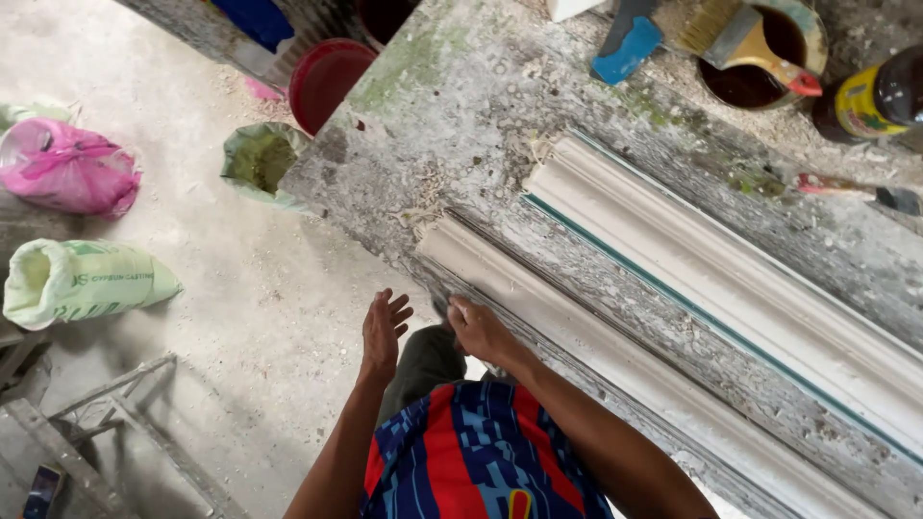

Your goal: The person smooths long white moulding strips on a workbench using a handheld tool. They repeatedly rub the tool along the length of the moulding, occasionally lifting and repositioning the strips to access different sections.

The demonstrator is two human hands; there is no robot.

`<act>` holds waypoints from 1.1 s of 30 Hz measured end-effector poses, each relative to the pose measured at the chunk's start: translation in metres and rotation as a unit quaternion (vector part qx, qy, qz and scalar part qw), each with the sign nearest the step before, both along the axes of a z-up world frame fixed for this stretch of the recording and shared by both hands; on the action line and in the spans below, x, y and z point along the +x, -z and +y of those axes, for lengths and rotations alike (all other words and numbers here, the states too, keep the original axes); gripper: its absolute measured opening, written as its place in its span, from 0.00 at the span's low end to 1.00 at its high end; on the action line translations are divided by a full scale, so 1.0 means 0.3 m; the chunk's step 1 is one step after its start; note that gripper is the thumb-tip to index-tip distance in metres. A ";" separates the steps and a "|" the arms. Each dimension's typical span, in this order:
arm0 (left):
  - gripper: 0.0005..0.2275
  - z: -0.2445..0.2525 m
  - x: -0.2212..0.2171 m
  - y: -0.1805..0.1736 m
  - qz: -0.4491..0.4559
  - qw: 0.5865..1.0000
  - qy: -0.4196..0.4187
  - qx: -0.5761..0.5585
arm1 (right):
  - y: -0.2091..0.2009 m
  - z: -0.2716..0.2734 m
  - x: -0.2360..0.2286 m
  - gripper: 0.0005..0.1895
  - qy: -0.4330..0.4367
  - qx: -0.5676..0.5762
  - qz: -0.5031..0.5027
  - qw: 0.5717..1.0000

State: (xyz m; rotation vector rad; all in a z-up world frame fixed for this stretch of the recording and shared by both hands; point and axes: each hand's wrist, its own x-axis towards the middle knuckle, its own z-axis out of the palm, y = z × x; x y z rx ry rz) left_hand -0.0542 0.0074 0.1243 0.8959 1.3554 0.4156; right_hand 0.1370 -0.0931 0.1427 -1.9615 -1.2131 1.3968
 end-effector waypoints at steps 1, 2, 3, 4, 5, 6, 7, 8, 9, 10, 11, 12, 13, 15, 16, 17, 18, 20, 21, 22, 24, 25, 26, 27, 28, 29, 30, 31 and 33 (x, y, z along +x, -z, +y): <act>0.34 -0.003 -0.027 -0.001 0.003 1.000 -0.001 0.002 | -0.067 0.038 0.003 0.23 0.056 -0.007 0.106 0.993; 0.34 -0.003 -0.056 -0.004 0.007 1.000 -0.002 0.004 | -0.137 0.080 0.001 0.28 0.111 -0.016 0.210 0.971; 0.34 -0.002 -0.089 0.003 0.002 1.000 -0.011 0.009 | -0.152 0.114 -0.011 0.28 0.102 -0.012 0.206 0.973; 0.33 0.002 -0.122 0.011 0.003 0.999 -0.033 -0.007 | -0.168 0.153 -0.025 0.26 0.114 -0.011 0.213 0.970; 0.32 0.016 -0.152 0.023 0.003 0.998 -0.054 -0.021 | -0.182 0.197 -0.038 0.24 0.129 -0.008 0.220 0.967; 0.32 0.035 -0.176 0.039 -0.003 0.998 -0.060 -0.016 | -0.175 0.251 -0.054 0.24 0.122 -0.004 0.215 0.969; 0.32 0.053 -0.205 0.056 0.002 0.996 -0.089 -0.028 | -0.168 0.302 -0.076 0.21 0.139 -0.029 0.211 0.967; 0.32 0.075 -0.234 0.076 0.007 0.992 -0.118 -0.040 | -0.159 0.357 -0.100 0.19 0.157 -0.054 0.207 0.964; 0.32 0.104 -0.255 0.081 0.002 0.992 -0.121 -0.038 | -0.128 0.434 -0.115 0.19 0.153 -0.051 0.203 0.966; 0.32 0.138 -0.279 0.088 -0.007 0.990 -0.136 -0.042 | -0.096 0.517 -0.132 0.19 0.098 -0.048 0.168 0.980; 0.32 0.170 -0.309 0.095 -0.016 0.987 -0.151 -0.047 | -0.065 0.599 -0.157 0.19 0.041 -0.047 0.131 0.989; 0.32 0.211 -0.329 0.101 -0.021 0.987 -0.155 -0.046 | -0.044 0.691 -0.179 0.19 0.037 -0.045 0.128 0.990; 0.32 0.257 -0.353 0.109 -0.031 0.985 -0.160 -0.057 | -0.022 0.787 -0.205 0.18 0.036 -0.004 0.188 0.981; 0.32 0.343 -0.409 0.132 -0.044 0.982 -0.167 -0.071 | -0.006 0.977 -0.254 0.16 0.033 0.034 0.245 0.968; 0.32 0.384 -0.440 0.145 -0.060 0.980 -0.173 -0.080 | -0.013 1.070 -0.276 0.18 0.079 -0.001 0.279 0.957; 0.32 0.452 -0.456 0.166 -0.079 0.977 -0.179 -0.084 | -0.020 1.190 -0.286 0.21 0.123 -0.031 0.309 0.943; 0.32 0.546 -0.465 0.209 -0.085 0.976 -0.182 -0.082 | 0.037 1.288 -0.277 0.21 0.119 -0.028 0.304 0.945; 0.32 0.617 -0.531 0.276 -0.116 0.970 -0.184 -0.107 | 0.169 1.380 -0.304 0.20 0.180 -0.068 0.245 0.950; 0.32 0.666 -0.544 0.281 -0.120 0.968 -0.190 -0.114 | 0.144 1.395 -0.301 0.20 0.176 -0.076 0.240 0.952; 0.32 0.712 -0.555 0.283 -0.109 0.973 -0.170 -0.114 | 0.114 1.409 -0.295 0.19 0.179 -0.114 0.193 0.958; 0.32 0.824 -0.576 0.294 -0.100 0.976 -0.155 -0.119 | 0.081 1.412 -0.267 0.19 0.177 -0.156 0.141 0.962; 0.32 0.862 -0.583 0.306 -0.103 0.980 -0.134 -0.105 | 0.078 1.366 -0.240 0.21 0.141 -0.175 0.128 0.966; 0.32 0.892 -0.583 0.315 -0.106 0.984 -0.114 -0.091 | 0.068 1.311 -0.208 0.25 0.105 -0.194 0.116 0.969; 0.32 0.925 -0.572 0.403 -0.116 0.983 -0.110 -0.092 | 0.064 1.278 -0.199 0.25 0.110 -0.191 0.107 0.970; 0.33 0.953 -0.554 0.489 -0.121 0.983 -0.089 -0.109 | 0.058 1.239 -0.187 0.23 0.122 -0.219 0.092 0.964; 0.34 0.988 -0.529 0.575 -0.126 0.981 -0.073 -0.125 | 0.054 1.213 -0.171 0.22 0.130 -0.245 0.077 0.958; 0.34 1.065 -0.476 0.552 -0.136 0.980 -0.073 -0.122 | 0.003 1.256 -0.180 0.22 0.131 -0.241 0.067 0.959; 0.33 1.107 -0.449 0.525 -0.133 0.980 -0.061 -0.138 | -0.041 1.273 -0.208 0.20 0.144 -0.228 0.043 0.962; 0.33 1.096 -0.389 0.576 -0.129 0.978 -0.058 -0.152 | -0.076 1.305 -0.251 0.20 0.147 -0.215 0.018 0.965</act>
